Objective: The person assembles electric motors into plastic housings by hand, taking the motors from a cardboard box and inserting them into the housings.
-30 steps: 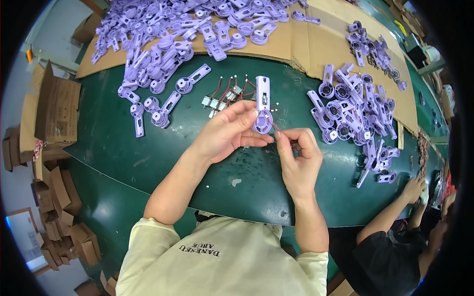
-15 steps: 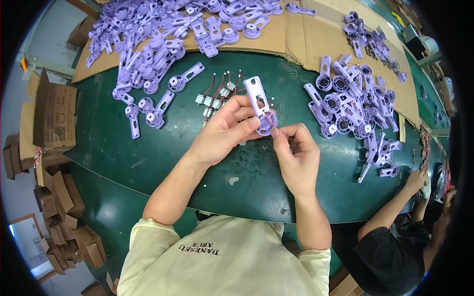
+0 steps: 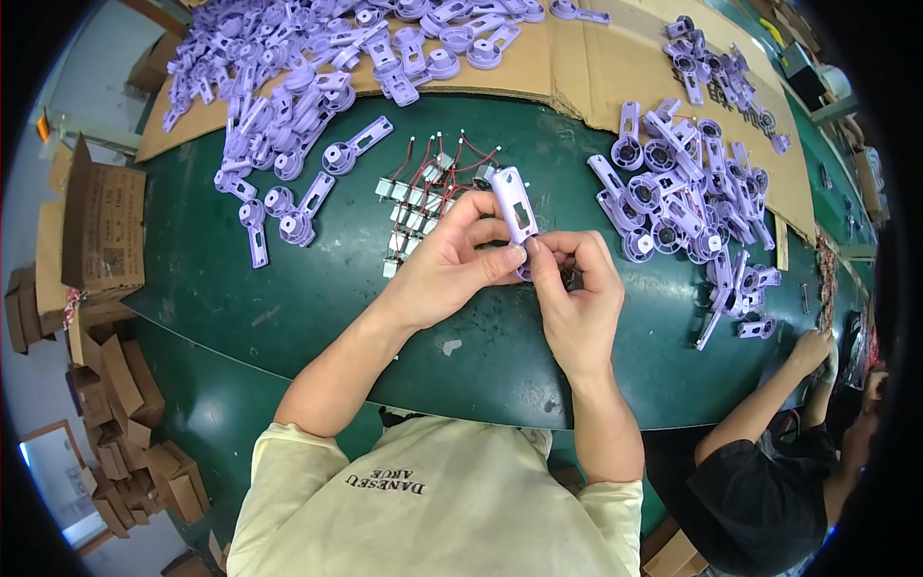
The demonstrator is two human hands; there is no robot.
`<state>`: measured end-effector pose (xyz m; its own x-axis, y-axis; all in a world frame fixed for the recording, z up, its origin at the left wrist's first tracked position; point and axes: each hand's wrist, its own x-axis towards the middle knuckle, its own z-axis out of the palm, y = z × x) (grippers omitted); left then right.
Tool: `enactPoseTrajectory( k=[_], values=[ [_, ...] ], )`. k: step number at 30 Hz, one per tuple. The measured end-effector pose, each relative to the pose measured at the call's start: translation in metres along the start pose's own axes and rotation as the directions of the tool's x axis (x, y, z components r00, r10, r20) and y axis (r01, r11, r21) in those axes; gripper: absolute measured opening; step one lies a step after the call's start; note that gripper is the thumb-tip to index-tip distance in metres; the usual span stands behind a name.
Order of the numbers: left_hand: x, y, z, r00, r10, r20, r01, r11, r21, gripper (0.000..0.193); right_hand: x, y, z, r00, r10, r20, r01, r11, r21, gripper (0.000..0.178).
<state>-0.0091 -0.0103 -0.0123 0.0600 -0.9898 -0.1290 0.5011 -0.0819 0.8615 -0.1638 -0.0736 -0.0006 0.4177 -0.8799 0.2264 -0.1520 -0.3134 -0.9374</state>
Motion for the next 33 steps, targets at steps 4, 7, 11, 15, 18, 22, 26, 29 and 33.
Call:
enactPoseTrajectory(
  k=[4,7,11,15,18,22,26,29,33],
  values=[
    [0.001,0.004,-0.005,0.992,0.044,-0.122,-0.051,0.997,-0.052,0.025,0.009,0.001,-0.008,0.993,-0.097,0.074,0.102,0.992,-0.075,0.012],
    [0.003,0.008,-0.008,0.981,0.092,-0.170,-0.092,0.996,0.008,0.024,0.003,-0.006,-0.012,0.978,0.146,0.151,-0.130,0.986,-0.107,0.020],
    [0.003,0.005,-0.007,0.968,0.179,-0.173,-0.162,0.981,0.106,0.021,0.005,-0.012,-0.014,0.934,0.252,0.254,-0.206,0.959,-0.192,0.028],
    [0.003,0.005,-0.003,0.964,0.208,-0.167,-0.182,0.970,0.160,0.022,0.000,0.006,-0.015,0.876,0.339,0.343,-0.385,0.920,0.076,0.031],
    [0.002,0.006,-0.003,0.956,0.257,-0.145,-0.225,0.953,0.202,0.023,0.001,0.000,-0.013,0.840,0.328,0.433,-0.505,0.766,0.398,0.035],
    [0.000,0.008,-0.001,0.944,0.280,-0.176,-0.252,0.954,0.165,0.024,0.000,0.005,-0.014,0.838,0.361,0.410,-0.494,0.820,0.290,0.031],
    [0.001,0.005,-0.002,0.946,0.289,-0.143,-0.261,0.947,0.189,0.032,0.004,0.004,-0.019,0.903,0.324,0.281,-0.325,0.945,-0.044,0.024],
    [-0.003,0.010,0.010,0.976,0.174,-0.132,-0.153,0.976,0.156,0.043,0.002,0.005,-0.013,0.937,0.277,0.215,-0.317,0.931,0.180,0.023],
    [-0.001,0.000,0.006,0.983,0.159,-0.092,-0.143,0.977,0.160,0.041,0.005,-0.003,-0.019,0.905,0.327,0.272,-0.335,0.942,-0.021,0.023]
  ],
)
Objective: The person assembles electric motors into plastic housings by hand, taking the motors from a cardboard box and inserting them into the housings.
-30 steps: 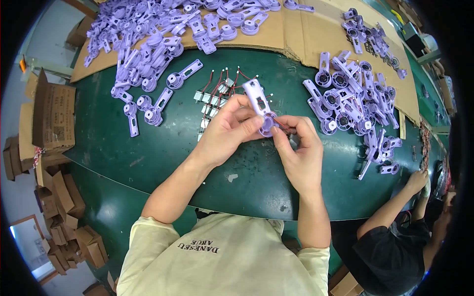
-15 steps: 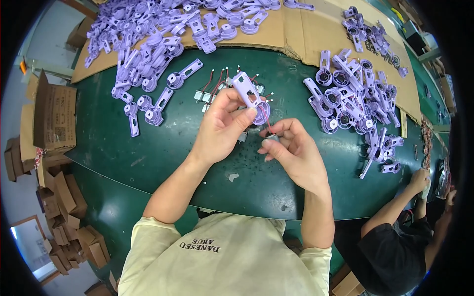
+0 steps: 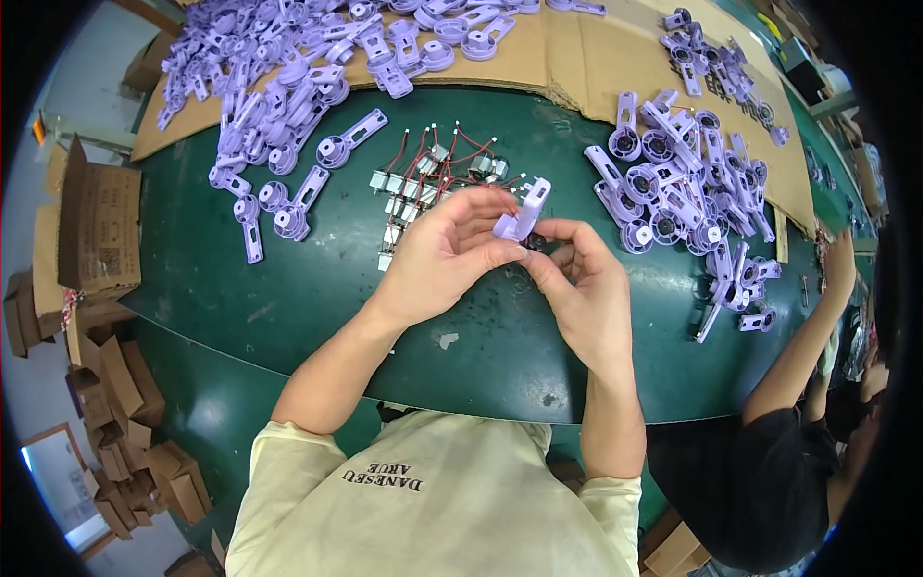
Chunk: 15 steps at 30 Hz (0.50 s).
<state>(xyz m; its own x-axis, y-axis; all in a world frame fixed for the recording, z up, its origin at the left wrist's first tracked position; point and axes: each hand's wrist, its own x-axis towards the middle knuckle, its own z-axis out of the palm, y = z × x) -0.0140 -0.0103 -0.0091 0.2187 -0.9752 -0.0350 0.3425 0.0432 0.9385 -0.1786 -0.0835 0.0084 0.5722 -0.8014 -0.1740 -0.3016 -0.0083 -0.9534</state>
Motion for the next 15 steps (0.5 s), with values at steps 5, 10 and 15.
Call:
enactPoseTrajectory(
  k=[5,10,15],
  values=[
    [-0.001,-0.001,-0.003,0.996,-0.076,0.039,0.073,0.994,0.077,0.030,0.001,0.006,0.008,0.994,-0.051,-0.093,0.077,0.950,0.301,0.021],
    [-0.002,-0.002,-0.003,0.996,-0.092,0.008,0.091,0.993,0.069,0.026,0.002,0.008,0.010,0.987,-0.117,-0.105,0.139,0.963,0.230,0.027],
    [-0.001,0.000,0.002,0.997,-0.068,0.026,0.067,0.997,0.027,0.032,0.001,0.011,0.010,0.971,-0.232,-0.061,0.233,0.973,-0.004,0.031]
  ],
)
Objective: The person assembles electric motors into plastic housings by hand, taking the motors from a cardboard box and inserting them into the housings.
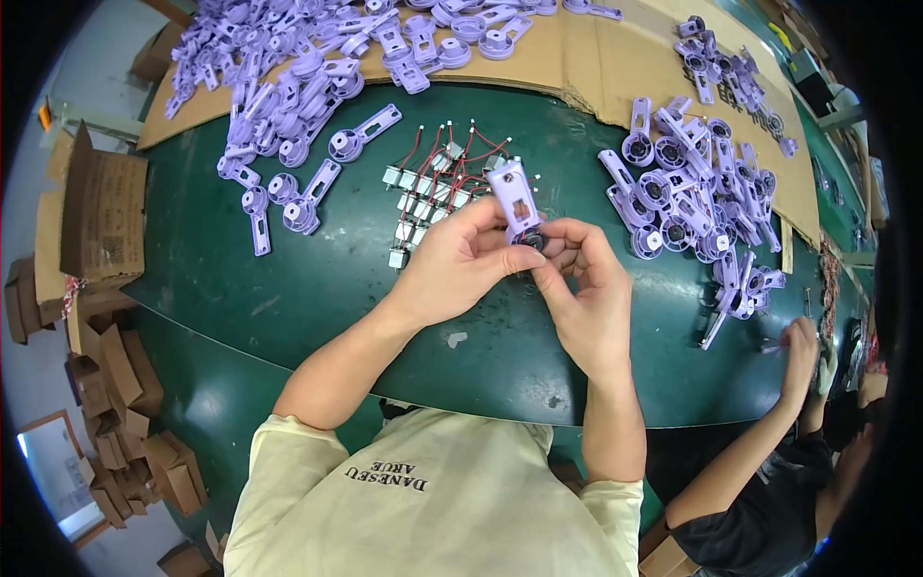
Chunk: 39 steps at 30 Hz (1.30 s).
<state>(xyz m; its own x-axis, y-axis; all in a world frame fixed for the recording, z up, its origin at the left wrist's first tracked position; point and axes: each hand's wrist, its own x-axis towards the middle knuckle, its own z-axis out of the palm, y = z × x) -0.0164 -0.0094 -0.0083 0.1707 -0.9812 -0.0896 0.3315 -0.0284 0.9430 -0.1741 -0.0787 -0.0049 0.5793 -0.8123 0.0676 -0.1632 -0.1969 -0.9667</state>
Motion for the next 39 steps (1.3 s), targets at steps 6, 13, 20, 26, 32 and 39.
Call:
enactPoseTrajectory(
  k=[6,13,20,26,32,39],
  values=[
    [-0.001,0.005,-0.010,0.997,0.010,0.080,-0.007,0.999,-0.035,0.040,0.002,-0.004,0.004,0.996,-0.008,-0.092,0.021,0.989,0.145,0.028],
    [-0.003,0.003,-0.011,0.994,-0.030,0.109,0.032,0.999,-0.016,0.036,-0.001,-0.003,0.005,0.993,0.115,-0.023,-0.106,0.965,0.240,0.018],
    [-0.001,-0.002,-0.010,0.996,-0.057,0.070,0.062,0.995,-0.074,0.033,-0.003,0.001,0.009,0.999,0.021,-0.038,-0.014,0.980,0.199,0.017],
    [-0.004,0.003,-0.005,1.000,-0.030,0.001,0.030,0.996,-0.084,0.030,0.005,-0.010,-0.002,0.980,0.196,0.019,-0.185,0.881,0.436,0.022],
    [-0.007,0.003,-0.001,1.000,-0.020,0.009,0.019,0.999,0.046,0.029,0.006,-0.008,-0.002,0.981,0.186,0.048,-0.182,0.823,0.537,0.020],
    [-0.004,-0.010,0.003,0.992,0.125,-0.023,-0.118,0.970,0.215,0.025,0.006,-0.005,0.002,0.972,0.233,0.005,-0.205,0.845,0.493,0.021]
  ],
)
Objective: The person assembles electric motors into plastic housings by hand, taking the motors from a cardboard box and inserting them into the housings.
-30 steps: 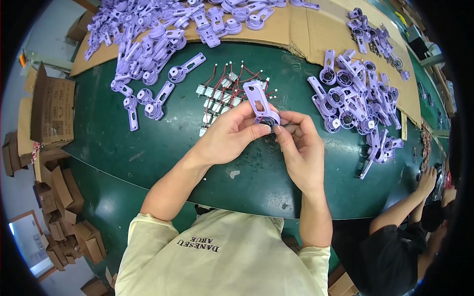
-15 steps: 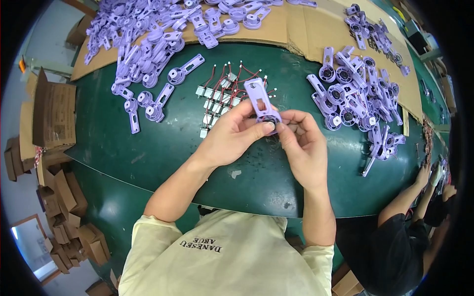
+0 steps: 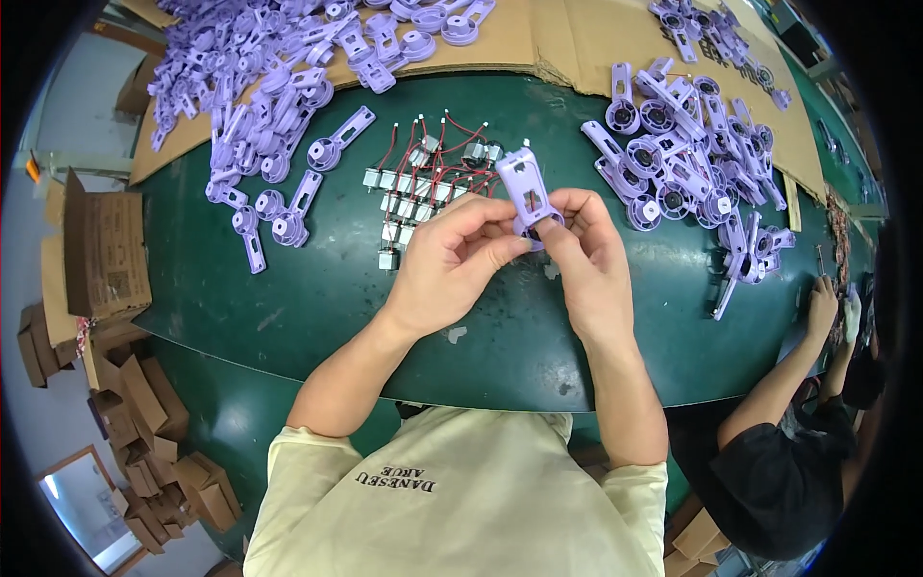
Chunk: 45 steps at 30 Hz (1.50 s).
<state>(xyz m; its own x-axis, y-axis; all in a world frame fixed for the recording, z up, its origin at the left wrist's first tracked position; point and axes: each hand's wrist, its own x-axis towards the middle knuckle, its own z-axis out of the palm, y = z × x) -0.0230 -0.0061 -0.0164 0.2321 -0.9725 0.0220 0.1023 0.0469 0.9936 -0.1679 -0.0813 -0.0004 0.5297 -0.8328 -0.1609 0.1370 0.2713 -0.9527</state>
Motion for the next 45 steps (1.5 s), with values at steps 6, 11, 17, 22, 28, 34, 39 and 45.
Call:
enactPoseTrajectory(
  k=[6,11,17,22,28,34,39,45],
  values=[
    [0.000,0.006,0.001,0.999,0.045,-0.020,-0.044,0.997,0.061,0.025,0.001,0.002,-0.001,1.000,-0.024,0.021,0.024,0.999,-0.032,0.021],
    [0.001,0.005,0.003,1.000,0.003,-0.019,-0.002,1.000,0.007,0.022,0.004,0.001,-0.006,0.999,0.042,0.034,-0.042,0.999,0.001,0.024],
    [0.003,-0.004,-0.004,0.990,0.134,-0.045,-0.130,0.989,0.076,0.027,-0.003,0.001,0.003,0.994,-0.046,0.104,0.040,0.998,0.054,0.022],
    [-0.001,0.001,-0.006,0.974,0.217,-0.060,-0.191,0.938,0.291,0.030,-0.007,0.007,0.010,0.990,-0.099,0.098,0.109,0.989,-0.097,0.022],
    [0.020,0.019,-0.045,0.896,0.389,-0.212,-0.189,0.768,0.612,0.025,0.008,-0.005,-0.029,0.921,-0.353,-0.162,0.277,0.890,-0.364,0.020],
    [0.021,0.008,-0.132,0.825,0.395,-0.404,0.312,0.278,0.909,0.040,0.019,-0.023,-0.041,0.587,-0.768,-0.257,0.356,0.530,-0.770,0.032],
    [0.025,0.015,-0.129,0.767,0.494,-0.410,0.227,0.389,0.893,0.037,0.015,0.006,0.011,0.832,-0.523,0.186,0.466,0.474,-0.747,0.006],
    [0.018,0.031,-0.081,0.888,0.148,-0.436,-0.097,0.986,0.137,0.036,-0.002,0.019,0.030,0.819,-0.298,0.490,0.565,0.269,-0.780,0.028]
  ],
)
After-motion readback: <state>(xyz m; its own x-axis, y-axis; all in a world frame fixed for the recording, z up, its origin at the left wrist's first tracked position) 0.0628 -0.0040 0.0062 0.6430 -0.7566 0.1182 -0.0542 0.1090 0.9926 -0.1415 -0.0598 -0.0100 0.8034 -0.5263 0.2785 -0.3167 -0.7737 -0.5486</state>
